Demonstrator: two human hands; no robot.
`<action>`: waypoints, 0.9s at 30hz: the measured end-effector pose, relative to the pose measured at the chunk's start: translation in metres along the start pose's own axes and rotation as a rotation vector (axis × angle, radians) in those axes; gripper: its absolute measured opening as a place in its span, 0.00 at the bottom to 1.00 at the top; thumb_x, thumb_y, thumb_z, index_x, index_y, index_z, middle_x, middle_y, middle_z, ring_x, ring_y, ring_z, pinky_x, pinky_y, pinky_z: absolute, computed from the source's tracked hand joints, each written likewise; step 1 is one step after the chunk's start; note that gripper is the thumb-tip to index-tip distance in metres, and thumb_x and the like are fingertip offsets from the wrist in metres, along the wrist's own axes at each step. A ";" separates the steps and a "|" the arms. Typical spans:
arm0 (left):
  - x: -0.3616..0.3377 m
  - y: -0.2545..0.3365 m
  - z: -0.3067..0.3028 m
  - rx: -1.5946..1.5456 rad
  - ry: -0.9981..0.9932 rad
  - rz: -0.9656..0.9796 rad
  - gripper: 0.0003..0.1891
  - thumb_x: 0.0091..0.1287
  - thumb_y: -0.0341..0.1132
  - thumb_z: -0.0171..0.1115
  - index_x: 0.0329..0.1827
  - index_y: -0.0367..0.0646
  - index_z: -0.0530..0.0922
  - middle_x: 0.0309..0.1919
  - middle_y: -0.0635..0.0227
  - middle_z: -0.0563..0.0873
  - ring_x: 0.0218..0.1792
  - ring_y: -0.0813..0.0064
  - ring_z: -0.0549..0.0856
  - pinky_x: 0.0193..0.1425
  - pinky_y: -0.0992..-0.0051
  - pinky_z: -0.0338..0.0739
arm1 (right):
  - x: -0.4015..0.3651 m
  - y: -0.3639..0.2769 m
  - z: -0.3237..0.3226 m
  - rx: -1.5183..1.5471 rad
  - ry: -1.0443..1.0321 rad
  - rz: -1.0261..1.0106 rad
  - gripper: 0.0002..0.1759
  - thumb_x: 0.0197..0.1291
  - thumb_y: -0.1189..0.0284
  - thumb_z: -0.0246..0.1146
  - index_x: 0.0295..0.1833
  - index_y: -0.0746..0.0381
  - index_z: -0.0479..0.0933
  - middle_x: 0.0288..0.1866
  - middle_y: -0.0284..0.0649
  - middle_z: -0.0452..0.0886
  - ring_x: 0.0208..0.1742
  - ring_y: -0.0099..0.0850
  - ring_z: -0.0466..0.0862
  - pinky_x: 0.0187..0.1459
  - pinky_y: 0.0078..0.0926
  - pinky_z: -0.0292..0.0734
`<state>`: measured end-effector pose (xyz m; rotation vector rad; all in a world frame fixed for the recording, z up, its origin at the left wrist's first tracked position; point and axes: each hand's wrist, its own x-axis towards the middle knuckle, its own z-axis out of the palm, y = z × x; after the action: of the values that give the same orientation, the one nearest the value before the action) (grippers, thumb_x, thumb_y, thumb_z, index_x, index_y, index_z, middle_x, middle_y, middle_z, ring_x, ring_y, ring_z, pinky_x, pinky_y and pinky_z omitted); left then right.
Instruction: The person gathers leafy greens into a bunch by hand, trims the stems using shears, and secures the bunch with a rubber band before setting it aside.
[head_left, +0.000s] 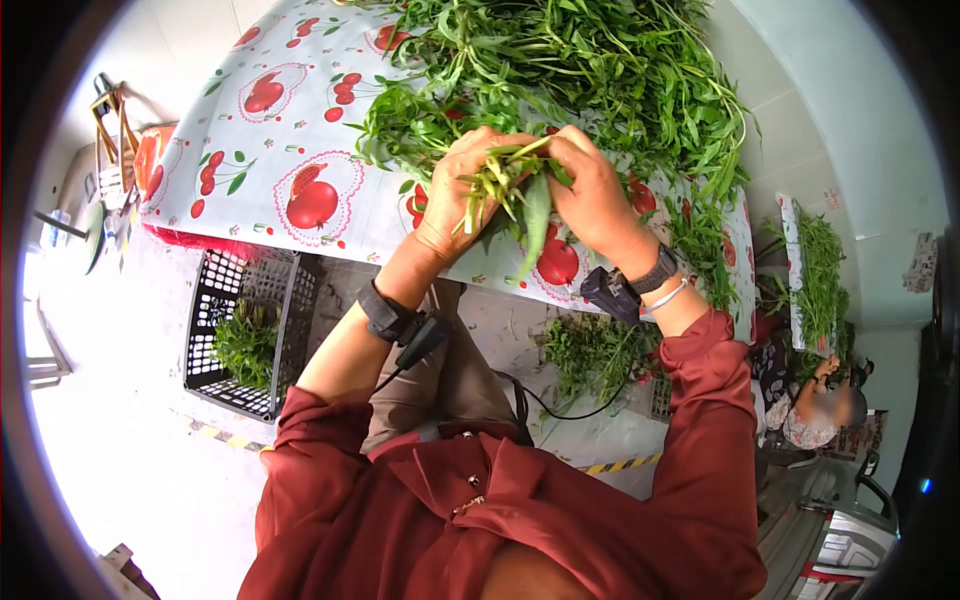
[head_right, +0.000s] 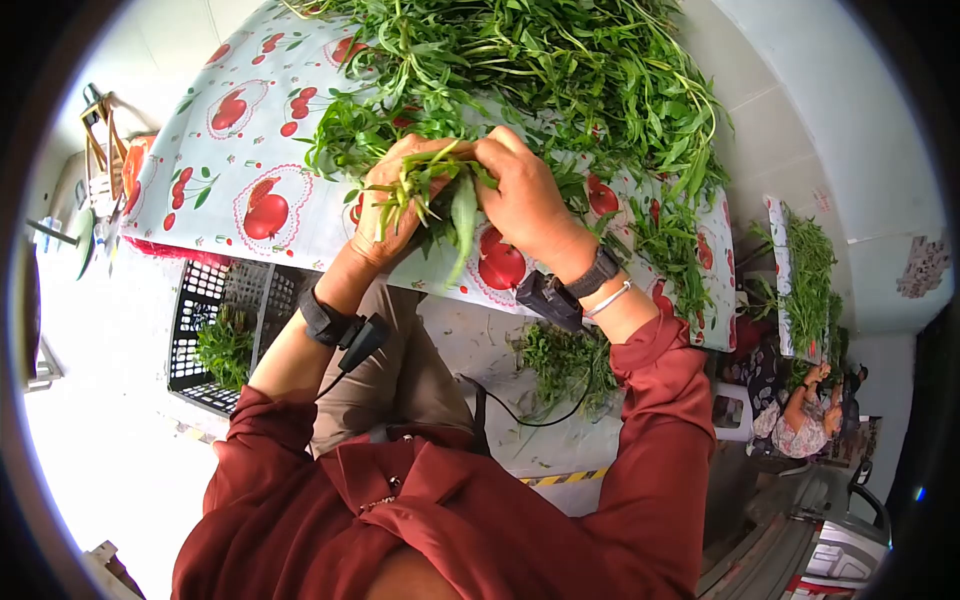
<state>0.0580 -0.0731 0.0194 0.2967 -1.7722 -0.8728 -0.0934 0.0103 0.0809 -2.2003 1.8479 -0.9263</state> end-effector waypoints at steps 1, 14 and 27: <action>-0.003 0.002 -0.003 -0.005 -0.059 -0.068 0.16 0.62 0.25 0.65 0.54 0.42 0.83 0.43 0.64 0.86 0.43 0.65 0.82 0.51 0.70 0.77 | 0.001 -0.001 0.001 0.005 -0.004 -0.004 0.16 0.53 0.80 0.63 0.49 0.64 0.78 0.43 0.46 0.76 0.46 0.48 0.80 0.47 0.37 0.76; -0.005 0.004 0.003 -0.259 0.037 -0.199 0.11 0.66 0.28 0.66 0.51 0.41 0.85 0.40 0.64 0.81 0.42 0.70 0.81 0.49 0.74 0.75 | 0.002 0.001 0.015 0.101 0.029 -0.093 0.19 0.51 0.81 0.62 0.52 0.65 0.75 0.46 0.48 0.75 0.48 0.53 0.78 0.48 0.40 0.76; 0.023 0.025 -0.019 -0.228 0.145 -0.381 0.19 0.78 0.45 0.49 0.47 0.42 0.85 0.43 0.66 0.86 0.47 0.70 0.82 0.56 0.69 0.74 | -0.002 0.023 0.001 -0.180 0.013 0.038 0.29 0.48 0.75 0.69 0.59 0.56 0.73 0.45 0.44 0.75 0.45 0.51 0.81 0.44 0.45 0.78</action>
<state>0.0713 -0.0771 0.0556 0.5442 -1.4881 -1.2791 -0.1124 0.0059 0.0692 -2.2537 2.0465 -0.7981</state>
